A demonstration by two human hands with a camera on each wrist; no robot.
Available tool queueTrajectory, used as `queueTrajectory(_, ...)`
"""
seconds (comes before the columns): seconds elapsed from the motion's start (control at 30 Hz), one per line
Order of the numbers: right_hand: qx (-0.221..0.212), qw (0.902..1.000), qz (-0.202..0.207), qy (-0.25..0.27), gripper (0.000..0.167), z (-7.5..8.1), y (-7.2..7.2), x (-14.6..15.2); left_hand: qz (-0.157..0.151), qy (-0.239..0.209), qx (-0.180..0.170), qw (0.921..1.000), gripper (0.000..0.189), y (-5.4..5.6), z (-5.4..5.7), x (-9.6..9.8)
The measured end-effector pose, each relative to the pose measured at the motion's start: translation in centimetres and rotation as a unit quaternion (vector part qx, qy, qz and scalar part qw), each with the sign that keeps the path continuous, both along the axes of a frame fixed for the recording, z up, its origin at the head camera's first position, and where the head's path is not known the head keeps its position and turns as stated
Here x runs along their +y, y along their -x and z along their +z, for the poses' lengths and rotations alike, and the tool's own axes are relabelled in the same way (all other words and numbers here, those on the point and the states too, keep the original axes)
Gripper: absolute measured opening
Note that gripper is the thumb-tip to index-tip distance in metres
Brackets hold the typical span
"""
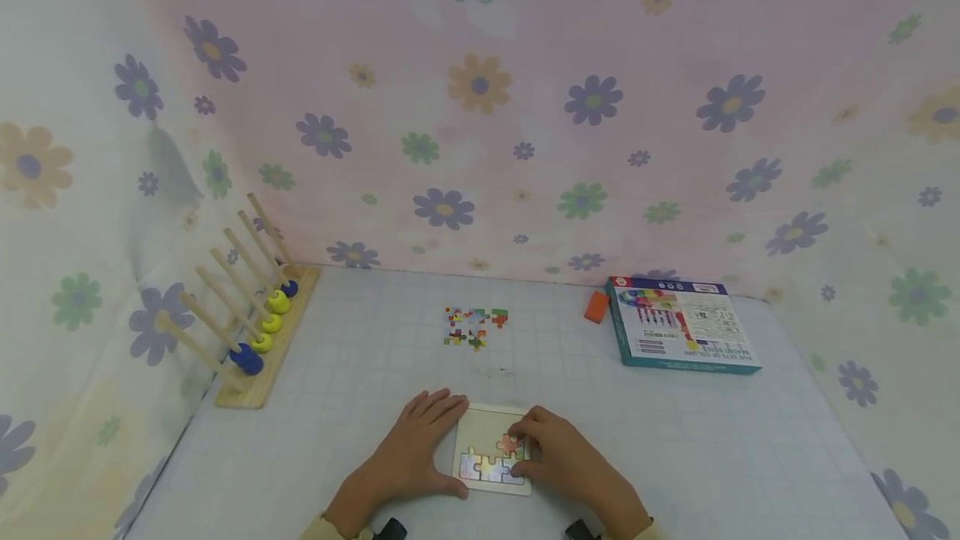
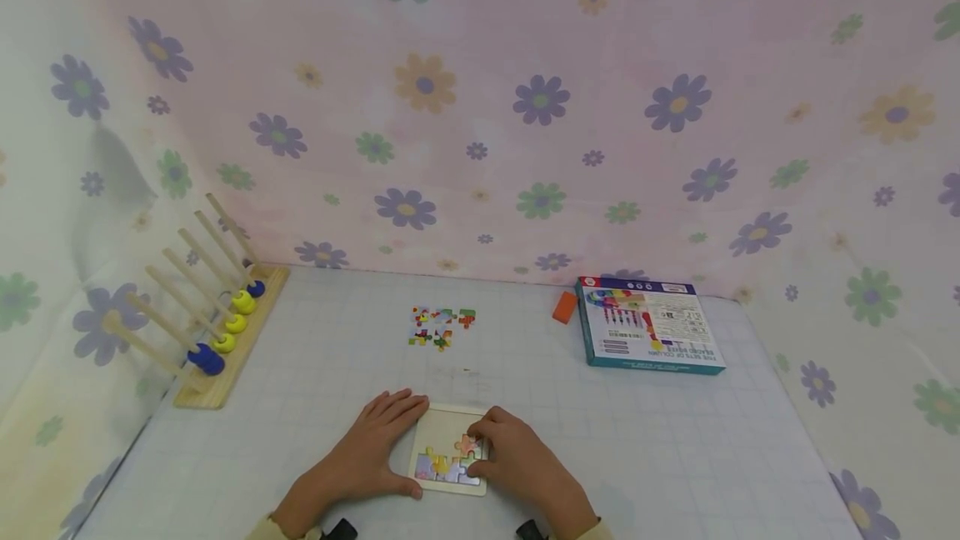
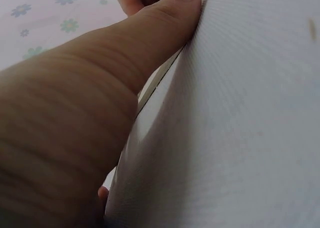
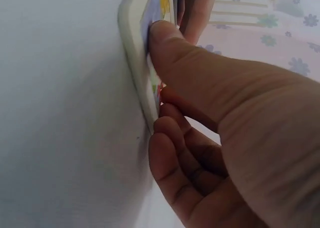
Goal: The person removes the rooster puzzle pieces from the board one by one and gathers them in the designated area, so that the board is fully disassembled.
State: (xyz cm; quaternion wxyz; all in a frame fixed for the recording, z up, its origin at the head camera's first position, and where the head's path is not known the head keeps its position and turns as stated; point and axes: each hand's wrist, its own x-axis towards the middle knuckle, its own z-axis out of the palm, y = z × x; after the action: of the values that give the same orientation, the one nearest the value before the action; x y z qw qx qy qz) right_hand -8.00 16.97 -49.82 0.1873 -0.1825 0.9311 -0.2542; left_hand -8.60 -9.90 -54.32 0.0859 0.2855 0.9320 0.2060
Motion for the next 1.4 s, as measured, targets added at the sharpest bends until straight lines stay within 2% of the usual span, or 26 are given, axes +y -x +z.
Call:
queueTrajectory(0.27, -0.021, 0.9995, -0.023, 0.009, 0.039, -0.17, 0.03, -0.12, -0.006, -0.001, -0.012, 0.9999, 0.12, 0.1, -0.09, 0.0)
queueTrajectory(0.47, -0.002, 0.9998, -0.014, 0.016, 0.039, -0.29, 0.01, 0.05, -0.005, -0.007, -0.007, 0.9999, 0.12, 0.2, 0.04, -0.04)
queueTrajectory(0.8, -0.004, 0.9995, -0.028, 0.012, 0.039, -0.2, -0.22, -0.08, -0.004, -0.005, -0.009, 0.9999, 0.121, 0.34, 0.03, -0.02)
queueTrajectory(1.17, -0.009, 0.9993, -0.008, 0.036, 0.033, -0.16, -0.09, 0.4, 0.003, -0.008, -0.003, 1.0, 0.12, 0.16, -0.61, -0.07)
queueTrajectory(1.4, -0.011, 0.9993, 0.008, 0.034, 0.03, 0.05, 0.14, 0.62, 0.004, -0.007, -0.004, 1.0, 0.12, 0.11, -0.44, -0.02)
